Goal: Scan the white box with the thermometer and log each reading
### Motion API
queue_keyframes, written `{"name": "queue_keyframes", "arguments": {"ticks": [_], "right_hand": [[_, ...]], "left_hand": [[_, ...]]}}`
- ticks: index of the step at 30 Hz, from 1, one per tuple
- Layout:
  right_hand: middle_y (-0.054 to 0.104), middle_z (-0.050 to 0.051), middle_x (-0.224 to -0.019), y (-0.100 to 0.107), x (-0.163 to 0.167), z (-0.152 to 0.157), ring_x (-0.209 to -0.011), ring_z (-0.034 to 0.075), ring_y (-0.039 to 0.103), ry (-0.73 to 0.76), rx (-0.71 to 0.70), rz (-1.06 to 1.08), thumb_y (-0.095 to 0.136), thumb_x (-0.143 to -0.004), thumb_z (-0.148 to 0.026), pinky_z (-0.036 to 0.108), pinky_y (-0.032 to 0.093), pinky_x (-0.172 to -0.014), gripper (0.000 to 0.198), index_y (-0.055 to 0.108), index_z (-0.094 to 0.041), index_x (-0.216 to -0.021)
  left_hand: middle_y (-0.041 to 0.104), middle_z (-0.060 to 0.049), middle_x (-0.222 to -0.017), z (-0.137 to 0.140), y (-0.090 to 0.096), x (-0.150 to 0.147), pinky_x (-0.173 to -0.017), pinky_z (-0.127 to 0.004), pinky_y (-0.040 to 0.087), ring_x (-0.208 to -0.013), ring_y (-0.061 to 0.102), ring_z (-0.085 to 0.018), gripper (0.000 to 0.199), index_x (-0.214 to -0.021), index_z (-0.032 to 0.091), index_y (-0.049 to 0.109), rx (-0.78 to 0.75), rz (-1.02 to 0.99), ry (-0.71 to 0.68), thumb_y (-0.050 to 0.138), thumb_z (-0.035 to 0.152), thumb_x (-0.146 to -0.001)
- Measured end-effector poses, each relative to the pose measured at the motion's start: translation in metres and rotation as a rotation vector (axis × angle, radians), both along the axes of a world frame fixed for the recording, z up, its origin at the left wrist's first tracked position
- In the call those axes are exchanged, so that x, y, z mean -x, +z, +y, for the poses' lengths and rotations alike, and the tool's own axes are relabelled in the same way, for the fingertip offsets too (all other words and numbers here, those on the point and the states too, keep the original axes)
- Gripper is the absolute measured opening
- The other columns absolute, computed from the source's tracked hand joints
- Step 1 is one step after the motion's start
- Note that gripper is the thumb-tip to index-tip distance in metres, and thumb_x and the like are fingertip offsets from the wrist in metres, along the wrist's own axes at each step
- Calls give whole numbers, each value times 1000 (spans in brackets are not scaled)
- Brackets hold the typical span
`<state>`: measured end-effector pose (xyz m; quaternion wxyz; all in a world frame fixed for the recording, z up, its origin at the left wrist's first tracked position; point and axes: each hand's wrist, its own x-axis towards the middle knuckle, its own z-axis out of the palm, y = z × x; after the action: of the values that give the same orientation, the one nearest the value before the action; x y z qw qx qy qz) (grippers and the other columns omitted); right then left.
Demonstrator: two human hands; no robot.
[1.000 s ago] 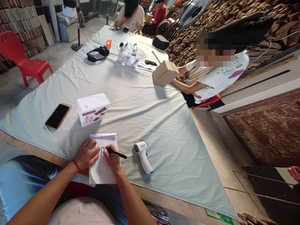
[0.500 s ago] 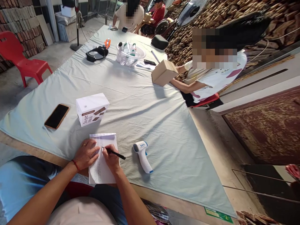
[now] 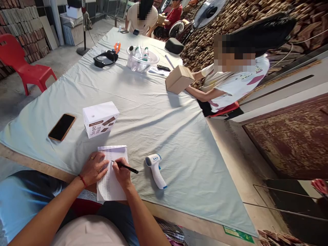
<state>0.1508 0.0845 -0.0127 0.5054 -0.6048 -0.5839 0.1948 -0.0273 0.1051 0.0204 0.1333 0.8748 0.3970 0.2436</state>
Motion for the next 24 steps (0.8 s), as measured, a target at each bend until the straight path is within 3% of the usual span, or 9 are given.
{"name": "queue_keyframes", "arguments": {"ticks": [17,24], "right_hand": [[54,-4,-60,1,1,1,-57,15,50,-56,50,78,50,-81,-31,28,45,-59,12,51,-24,-70],[57,-3,-65,22,-10,-3,-59,15,52,-45,48,146,52,-87,-32,28,46,-60,15,56,-22,-78]], "left_hand": [[58,-10,-119,1,-1,0,-102,-47,47,-118,51,-28,25,-112,24,67,11,-21,0,61,23,-88],[57,-10,-121,1,0,1,-103,-48,47,-120,51,-29,25,-113,24,66,14,-19,-3,60,24,-89]]}}
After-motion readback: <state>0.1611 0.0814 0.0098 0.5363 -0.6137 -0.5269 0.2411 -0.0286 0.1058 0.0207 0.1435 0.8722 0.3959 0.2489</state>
